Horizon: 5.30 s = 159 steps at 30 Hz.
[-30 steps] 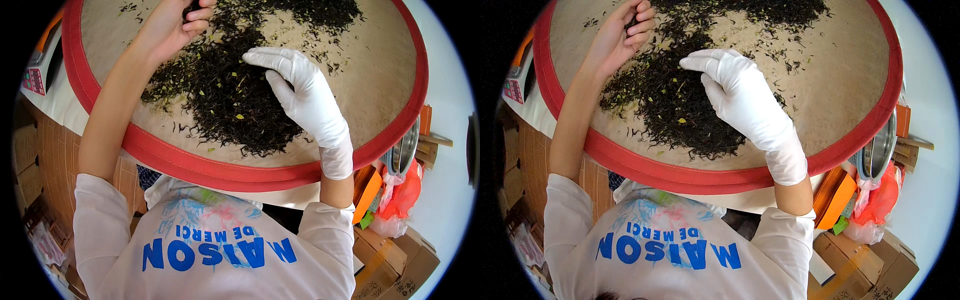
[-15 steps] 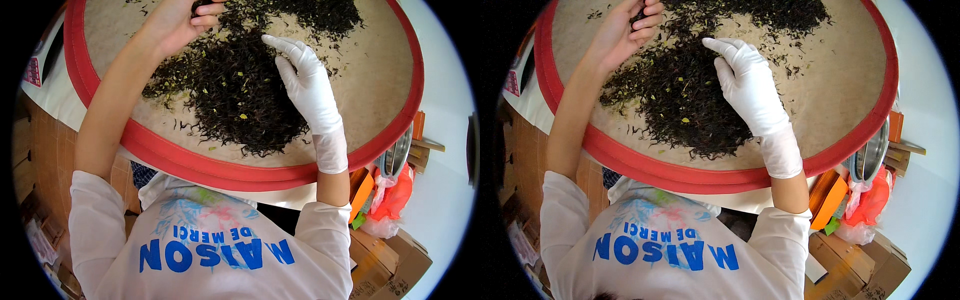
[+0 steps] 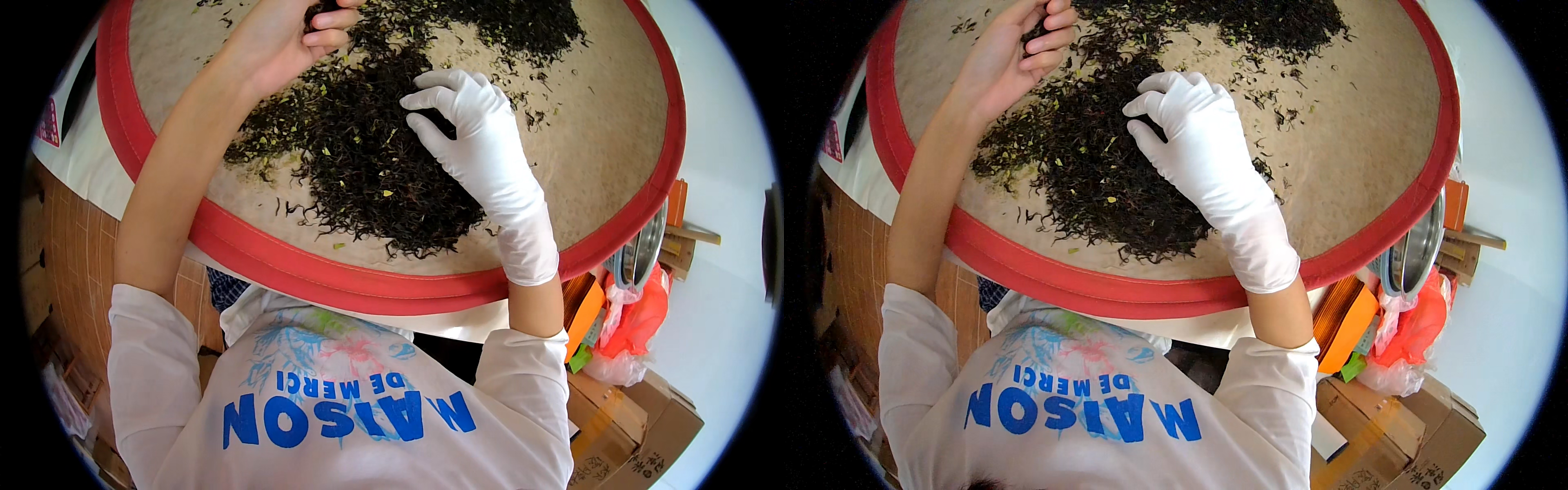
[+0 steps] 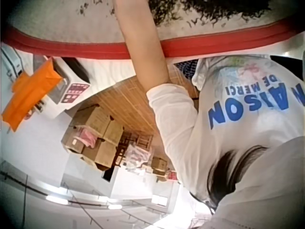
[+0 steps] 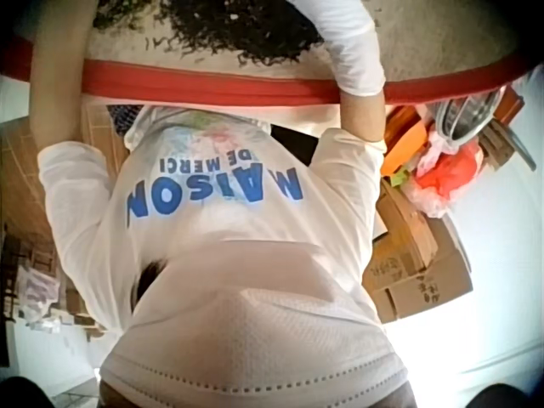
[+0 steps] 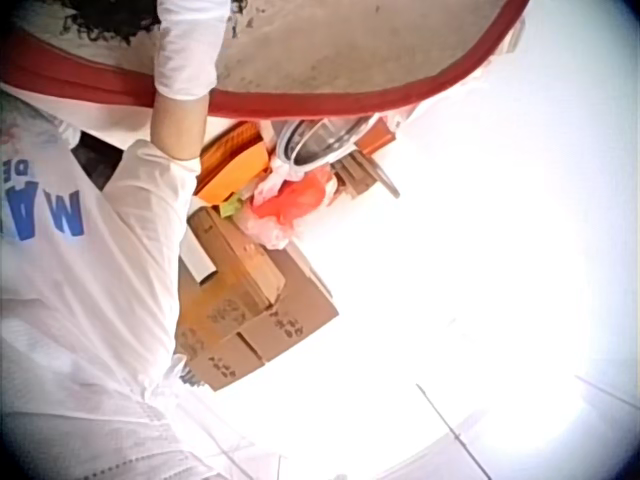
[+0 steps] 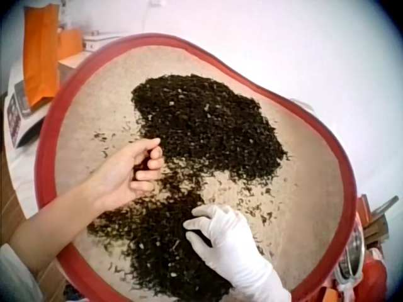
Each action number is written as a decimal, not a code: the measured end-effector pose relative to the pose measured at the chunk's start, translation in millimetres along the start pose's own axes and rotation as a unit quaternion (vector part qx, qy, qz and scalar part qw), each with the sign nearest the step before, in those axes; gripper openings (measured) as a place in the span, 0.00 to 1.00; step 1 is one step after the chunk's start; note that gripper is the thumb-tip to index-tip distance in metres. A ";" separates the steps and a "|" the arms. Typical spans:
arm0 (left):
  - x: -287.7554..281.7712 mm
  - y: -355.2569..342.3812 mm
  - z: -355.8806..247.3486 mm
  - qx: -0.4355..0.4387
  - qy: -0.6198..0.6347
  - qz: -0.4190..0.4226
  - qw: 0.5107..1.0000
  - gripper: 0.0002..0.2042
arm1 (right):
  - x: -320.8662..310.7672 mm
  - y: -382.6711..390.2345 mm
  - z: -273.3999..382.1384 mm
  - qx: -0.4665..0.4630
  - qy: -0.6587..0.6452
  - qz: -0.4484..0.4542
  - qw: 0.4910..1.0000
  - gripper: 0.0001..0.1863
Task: The person sorts dark tea leaves on a large circular tray, picking out lighter-colored stems and debris by hand. They then use an orange scoop to transfer the sorted leaves into an orange paper bag.
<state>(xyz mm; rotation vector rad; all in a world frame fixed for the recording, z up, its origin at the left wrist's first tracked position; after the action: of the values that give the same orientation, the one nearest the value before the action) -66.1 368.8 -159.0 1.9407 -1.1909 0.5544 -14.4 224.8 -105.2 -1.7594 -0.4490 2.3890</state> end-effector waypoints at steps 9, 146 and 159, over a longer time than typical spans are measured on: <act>-0.1 -0.7 -1.7 0.004 -0.011 -0.001 1.000 0.13 | -15.3 8.2 -14.8 0.052 -0.107 -0.075 0.990 0.06; 29.3 5.3 49.9 -0.170 0.063 0.164 0.970 0.12 | -18.8 60.4 9.2 0.054 -0.054 0.009 0.997 0.11; 40.8 14.9 67.3 -0.173 -0.083 0.129 0.973 0.11 | -29.9 77.1 -10.5 0.276 -0.397 -0.176 0.858 0.06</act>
<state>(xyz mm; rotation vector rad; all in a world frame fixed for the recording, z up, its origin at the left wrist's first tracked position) -62.3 289.0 -165.3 1.5693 -1.5491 0.2917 9.5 144.9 -105.5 -0.3727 -0.1054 2.4985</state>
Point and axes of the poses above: each hand's wrist, its own y-axis away from the middle knuckle, its own x-axis out of the palm, z = x × y, the point moved 10 cm from there along -y, towards the middle knuckle, and after that the axes turned 12 degrees about -x, right-handed, at the moved point
